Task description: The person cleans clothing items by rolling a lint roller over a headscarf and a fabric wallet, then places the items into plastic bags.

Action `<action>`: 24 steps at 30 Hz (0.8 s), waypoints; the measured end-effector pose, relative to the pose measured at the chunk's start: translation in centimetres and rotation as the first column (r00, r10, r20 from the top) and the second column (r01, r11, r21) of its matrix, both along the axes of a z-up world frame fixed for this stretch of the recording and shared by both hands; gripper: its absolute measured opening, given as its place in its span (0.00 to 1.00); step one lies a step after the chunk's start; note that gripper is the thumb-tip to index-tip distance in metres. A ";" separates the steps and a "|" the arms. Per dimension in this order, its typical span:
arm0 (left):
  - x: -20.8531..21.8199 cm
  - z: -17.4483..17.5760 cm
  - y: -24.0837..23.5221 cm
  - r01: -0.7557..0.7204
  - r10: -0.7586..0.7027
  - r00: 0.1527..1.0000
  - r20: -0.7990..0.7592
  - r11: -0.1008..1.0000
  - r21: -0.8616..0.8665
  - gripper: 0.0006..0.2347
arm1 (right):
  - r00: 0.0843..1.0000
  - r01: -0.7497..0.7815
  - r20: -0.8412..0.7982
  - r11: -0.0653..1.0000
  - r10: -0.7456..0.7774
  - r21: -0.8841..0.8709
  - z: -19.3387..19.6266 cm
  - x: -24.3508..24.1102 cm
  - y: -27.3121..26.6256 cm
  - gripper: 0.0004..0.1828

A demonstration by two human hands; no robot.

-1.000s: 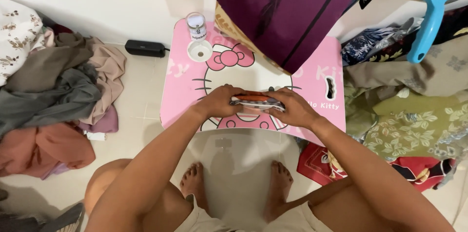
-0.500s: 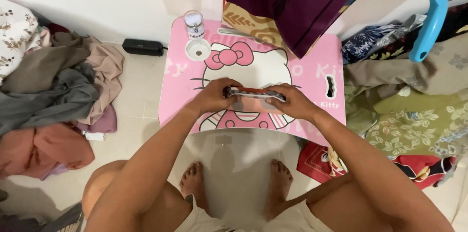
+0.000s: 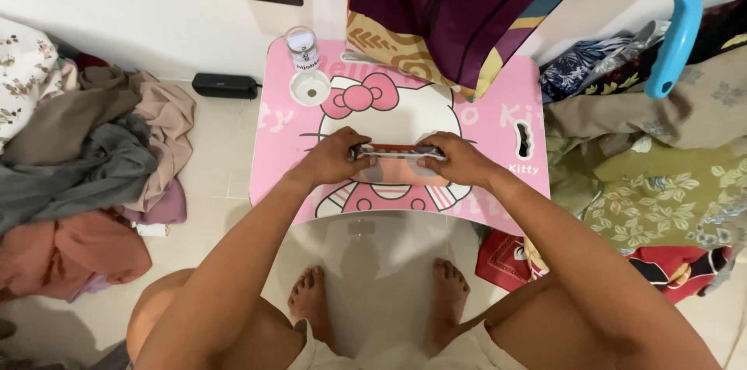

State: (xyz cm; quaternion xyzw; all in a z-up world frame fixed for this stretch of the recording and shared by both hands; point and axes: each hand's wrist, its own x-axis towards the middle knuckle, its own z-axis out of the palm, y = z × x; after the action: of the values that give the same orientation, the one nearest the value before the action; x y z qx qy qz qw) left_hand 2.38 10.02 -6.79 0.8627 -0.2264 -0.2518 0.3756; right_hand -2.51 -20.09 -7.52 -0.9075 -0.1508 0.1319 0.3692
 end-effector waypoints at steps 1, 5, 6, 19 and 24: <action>0.2 -0.4 -0.1 0.009 -0.009 1.000 -0.004 0.999 0.031 0.23 | 1.000 -0.010 -0.020 1.000 0.009 -0.019 0.0 0.1 0.1 0.20; 0.4 -0.5 -0.3 0.028 -0.025 0.999 -0.028 0.995 0.092 0.21 | 0.997 -0.020 -0.082 0.995 0.012 -0.096 -0.4 0.1 0.1 0.18; 0.3 -0.5 -0.3 0.028 -0.026 0.999 -0.026 0.996 0.090 0.21 | 0.997 -0.019 -0.080 0.995 0.012 -0.098 -0.3 -0.1 0.0 0.18; -0.6 2.2 0.1 -0.130 0.051 0.957 -0.286 0.955 -0.265 0.17 | 0.949 -0.065 -0.309 0.998 0.062 0.002 6.2 -3.4 2.1 0.32; -0.7 4.8 0.2 -0.310 0.007 0.865 -0.502 0.795 -0.522 0.12 | 0.937 -0.128 -0.289 0.964 0.195 0.235 11.4 -4.5 3.8 0.46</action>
State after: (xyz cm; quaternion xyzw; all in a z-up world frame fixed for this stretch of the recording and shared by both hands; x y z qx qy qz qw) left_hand 1.67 10.23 -2.00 0.6313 -0.1181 -0.3396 0.6871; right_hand -7.02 -16.32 3.93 -0.8154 -0.1785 0.2857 0.4708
